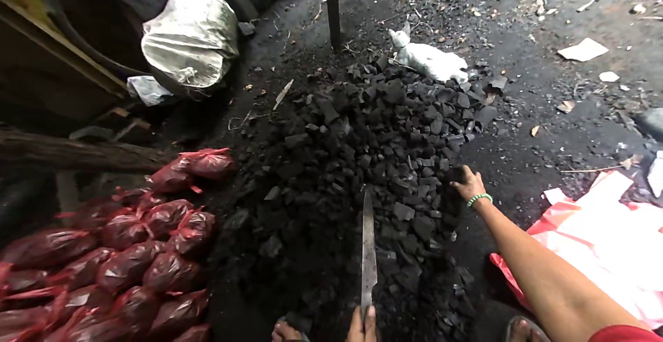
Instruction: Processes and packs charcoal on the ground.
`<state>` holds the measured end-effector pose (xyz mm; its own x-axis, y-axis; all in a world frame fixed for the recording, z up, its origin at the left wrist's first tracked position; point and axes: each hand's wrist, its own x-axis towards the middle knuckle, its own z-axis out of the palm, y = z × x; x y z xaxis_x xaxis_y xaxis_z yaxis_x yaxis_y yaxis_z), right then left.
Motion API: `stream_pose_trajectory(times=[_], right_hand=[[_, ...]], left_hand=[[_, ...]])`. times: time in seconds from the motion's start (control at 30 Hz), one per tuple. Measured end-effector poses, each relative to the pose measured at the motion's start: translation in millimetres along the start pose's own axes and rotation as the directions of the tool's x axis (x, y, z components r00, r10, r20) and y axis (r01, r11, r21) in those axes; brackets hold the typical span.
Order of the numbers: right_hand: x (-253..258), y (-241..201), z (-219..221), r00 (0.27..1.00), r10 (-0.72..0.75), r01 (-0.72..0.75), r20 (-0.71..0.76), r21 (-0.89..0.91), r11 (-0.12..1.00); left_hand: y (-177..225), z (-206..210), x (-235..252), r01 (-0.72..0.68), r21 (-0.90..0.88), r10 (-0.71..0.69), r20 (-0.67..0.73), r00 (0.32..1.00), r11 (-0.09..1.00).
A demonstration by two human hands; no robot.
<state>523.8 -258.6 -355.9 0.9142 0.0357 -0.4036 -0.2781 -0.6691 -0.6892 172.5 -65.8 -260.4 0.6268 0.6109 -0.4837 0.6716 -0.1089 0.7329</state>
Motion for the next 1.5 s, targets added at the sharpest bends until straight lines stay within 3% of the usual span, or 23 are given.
stream_pose_trajectory(times=[0.1, 0.17, 0.23, 0.3, 0.33, 0.4, 0.5, 0.57, 0.6, 0.7, 0.8, 0.93, 1.03, 1.1, 1.17, 1.2, 1.27, 1.33, 1.37, 1.4, 1.43, 1.47, 1.5], right_hand=[[-19.8, 12.8, -15.0, 0.999, -0.041, 0.043, -0.012, 0.405, 0.913], [-45.8, 16.8, -26.3, 0.997, 0.035, -0.070, 0.066, 0.665, 0.744], [-71.7, 25.5, -36.1, 0.984, 0.097, -0.177, 0.148, 0.798, 0.576], [-100.6, 37.2, -41.9, 0.970, 0.117, -0.243, 0.213, 0.840, 0.485], [-115.6, 41.7, -42.8, 0.963, 0.120, -0.268, 0.240, 0.826, 0.496], [-139.0, 51.3, -45.1, 0.949, 0.073, -0.271, 0.307, 0.676, 0.685], [-168.9, 49.0, -46.2, 0.870, 0.089, -0.171, 0.484, 0.127, 0.977], [-182.0, 50.3, -36.7, 0.794, 0.175, -0.050, 0.582, -0.224, 0.973], [-183.0, 65.9, -25.5, 0.782, 0.181, -0.019, 0.596, -0.269, 0.963], [-188.2, 94.6, -5.9, 0.763, 0.174, 0.055, 0.622, -0.331, 0.942], [-187.1, 114.5, 7.1, 0.791, 0.185, 0.133, 0.583, -0.459, 0.878], [-191.3, 105.0, -1.2, 0.780, 0.205, 0.173, 0.592, -0.518, 0.837], [-199.8, 92.8, -10.7, 0.779, 0.229, 0.129, 0.583, -0.507, 0.852], [-205.8, 91.4, -12.1, 0.810, 0.257, 0.039, 0.527, -0.485, 0.873], [-210.2, 89.9, -13.0, 0.828, 0.276, -0.008, 0.489, -0.481, 0.877], [-210.3, 91.7, -12.6, 0.835, 0.267, -0.005, 0.481, -0.478, 0.878], [-207.4, 99.1, -11.2, 0.847, 0.236, 0.021, 0.476, -0.473, 0.881], [-206.9, 102.1, -10.4, 0.854, 0.215, 0.042, 0.473, -0.474, 0.879], [-207.6, 101.4, -10.3, 0.856, 0.213, 0.043, 0.471, -0.476, 0.879], [-208.2, 100.6, -10.4, 0.858, 0.213, 0.041, 0.467, -0.476, 0.878], [-208.8, 99.5, -10.5, 0.860, 0.218, 0.037, 0.462, -0.483, 0.875], [-209.9, 99.4, -9.9, 0.863, 0.221, 0.034, 0.454, -0.489, 0.872], [-209.9, 99.5, -9.8, 0.864, 0.223, 0.031, 0.452, -0.488, 0.872]], left_hand=[[4.5, 7.9, -7.1, -0.010, -0.005, 0.010, 0.017, 1.000, 1.000], [7.1, 14.3, -8.4, -0.002, -0.020, 0.003, 0.037, 0.999, 1.000], [11.0, 22.6, -7.5, -0.007, -0.032, 0.009, 0.060, 0.998, 0.999], [14.4, 31.2, -10.4, -0.015, -0.030, 0.018, 0.099, 0.995, 0.999], [15.6, 35.7, -13.5, -0.025, -0.024, 0.027, 0.122, 0.992, 0.999], [19.5, 45.9, -20.1, -0.043, -0.020, 0.046, 0.161, 0.986, 0.999], [21.9, 61.1, -37.7, -0.051, -0.026, 0.055, 0.208, 0.977, 0.998], [21.4, 72.2, -51.5, -0.037, -0.006, 0.037, 0.241, 0.970, 0.999], [19.6, 77.0, -58.1, -0.033, 0.021, 0.026, 0.263, 0.965, 0.999], [7.1, 87.1, -71.9, -0.078, 0.140, 0.029, 0.325, 0.945, 0.987], [-6.7, 92.0, -77.3, -0.136, 0.238, 0.038, 0.377, 0.925, 0.962], [-11.5, 97.1, -80.3, -0.185, 0.336, 0.034, 0.408, 0.912, 0.924], [2.5, 95.0, -83.1, -0.273, 0.371, 0.118, 0.391, 0.913, 0.887], [15.8, 92.0, -90.2, -0.414, 0.310, 0.332, 0.284, 0.899, 0.856], [28.8, 91.7, -95.2, -0.630, 0.197, 0.636, 0.038, 0.771, 0.751], [38.6, 90.3, -97.5, -0.702, 0.143, 0.714, -0.069, 0.696, 0.698], [52.9, 89.9, -102.0, -0.779, 0.055, 0.772, -0.195, 0.605, 0.624], [38.1, 100.4, -101.1, -0.783, 0.103, 0.785, -0.192, 0.589, 0.613], [17.4, 108.1, -100.3, -0.740, 0.169, 0.759, -0.110, 0.642, 0.651], [-7.0, 114.6, -100.2, -0.643, 0.260, 0.654, 0.054, 0.754, 0.720], [-26.8, 117.4, -99.2, -0.490, 0.385, 0.404, 0.285, 0.869, 0.782], [-38.8, 118.2, -93.6, -0.340, 0.512, 0.071, 0.473, 0.878, 0.789], [-47.5, 120.1, -86.3, -0.264, 0.577, -0.123, 0.545, 0.829, 0.773]])
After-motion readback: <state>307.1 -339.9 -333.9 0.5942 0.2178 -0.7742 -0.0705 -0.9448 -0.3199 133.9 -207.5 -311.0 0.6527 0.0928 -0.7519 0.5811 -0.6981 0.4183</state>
